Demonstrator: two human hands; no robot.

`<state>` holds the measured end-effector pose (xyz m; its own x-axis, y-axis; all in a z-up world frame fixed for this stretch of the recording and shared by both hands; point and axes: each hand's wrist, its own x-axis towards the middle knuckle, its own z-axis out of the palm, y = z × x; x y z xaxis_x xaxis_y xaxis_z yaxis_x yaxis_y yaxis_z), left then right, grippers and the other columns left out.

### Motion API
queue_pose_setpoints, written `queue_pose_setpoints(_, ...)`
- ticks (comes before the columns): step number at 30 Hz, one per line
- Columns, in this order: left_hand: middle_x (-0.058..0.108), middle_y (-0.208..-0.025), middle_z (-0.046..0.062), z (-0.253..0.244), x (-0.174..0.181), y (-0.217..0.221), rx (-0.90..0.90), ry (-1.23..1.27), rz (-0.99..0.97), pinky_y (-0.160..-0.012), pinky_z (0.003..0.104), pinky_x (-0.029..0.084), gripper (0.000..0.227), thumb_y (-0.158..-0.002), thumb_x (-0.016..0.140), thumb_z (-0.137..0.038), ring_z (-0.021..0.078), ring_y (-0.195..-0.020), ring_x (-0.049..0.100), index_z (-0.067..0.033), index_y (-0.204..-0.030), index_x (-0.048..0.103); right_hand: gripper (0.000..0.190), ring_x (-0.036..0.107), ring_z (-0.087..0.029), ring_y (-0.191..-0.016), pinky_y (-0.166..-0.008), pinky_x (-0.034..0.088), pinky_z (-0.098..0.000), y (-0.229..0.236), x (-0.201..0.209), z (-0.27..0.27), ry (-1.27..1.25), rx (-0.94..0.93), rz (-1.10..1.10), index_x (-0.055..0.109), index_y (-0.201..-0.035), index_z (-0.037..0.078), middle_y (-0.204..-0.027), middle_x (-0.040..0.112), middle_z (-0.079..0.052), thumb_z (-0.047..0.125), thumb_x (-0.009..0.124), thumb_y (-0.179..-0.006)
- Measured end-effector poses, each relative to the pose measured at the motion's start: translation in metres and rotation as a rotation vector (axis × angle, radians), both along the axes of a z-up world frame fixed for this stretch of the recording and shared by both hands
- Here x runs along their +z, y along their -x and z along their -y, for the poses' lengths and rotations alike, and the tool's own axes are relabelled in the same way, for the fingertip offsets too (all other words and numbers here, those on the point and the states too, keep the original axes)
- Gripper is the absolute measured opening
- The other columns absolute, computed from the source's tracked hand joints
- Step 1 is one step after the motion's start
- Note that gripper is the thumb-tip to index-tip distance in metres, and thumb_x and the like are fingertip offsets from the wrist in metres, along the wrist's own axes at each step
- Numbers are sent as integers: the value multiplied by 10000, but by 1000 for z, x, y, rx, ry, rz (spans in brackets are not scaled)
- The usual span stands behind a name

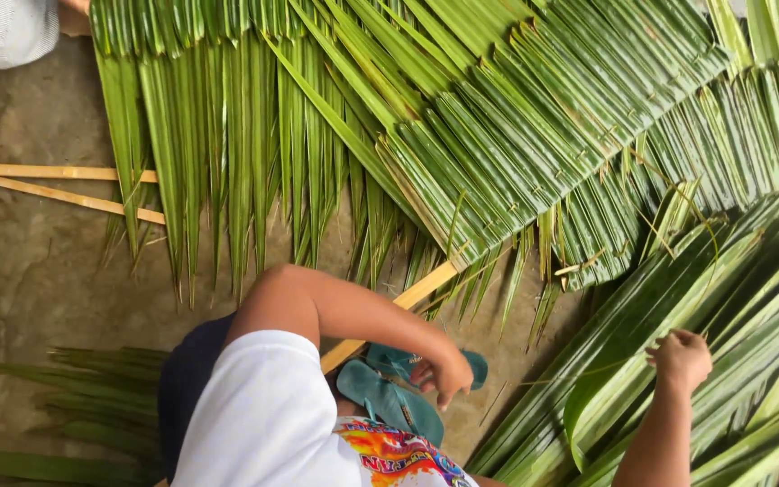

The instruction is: Weaving palm leaves over a wooden stick to create a thatched panel

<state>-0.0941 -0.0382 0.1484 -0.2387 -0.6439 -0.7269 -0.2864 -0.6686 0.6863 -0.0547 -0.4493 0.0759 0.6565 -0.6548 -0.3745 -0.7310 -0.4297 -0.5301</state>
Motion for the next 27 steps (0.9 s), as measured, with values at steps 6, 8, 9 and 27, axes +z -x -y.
queue_pose_setpoints(6,707,-1039,241,6,-9,6,23,11,-7,-489,348,624,803,-874,686,-263,323,-595,732,-140,-1577,320,335,713,-257,-672,-588,579,-332,-1,-18,2,18,135,-149,604,-1364,-30,-898,742,-219,-11,578,-1030)
queue_pose_setpoints(8,708,-1028,240,6,-12,9,29,13,-12,-489,349,623,791,-873,688,-261,321,-593,730,-134,-1569,333,325,710,-243,-672,-594,579,-330,1,-18,3,18,133,-145,604,-1364,-22,-884,740,-203,12,591,-1041)
queue_pose_setpoints(9,709,-1023,239,5,-14,10,33,12,-13,-489,350,623,786,-872,689,-259,320,-591,729,-131,-1565,339,316,707,-230,-671,-601,580,-329,1,-19,2,17,130,-139,604,-1363,-15,-871,738,-186,35,604,-1051)
queue_pose_setpoints(27,721,-931,230,4,-26,33,77,39,-33,-489,359,612,691,-861,702,-236,308,-570,706,-77,-1487,456,738,634,-427,-994,-833,533,-565,3,-15,-38,397,169,-207,459,-1418,-12,-1231,544,-269,404,822,-929)
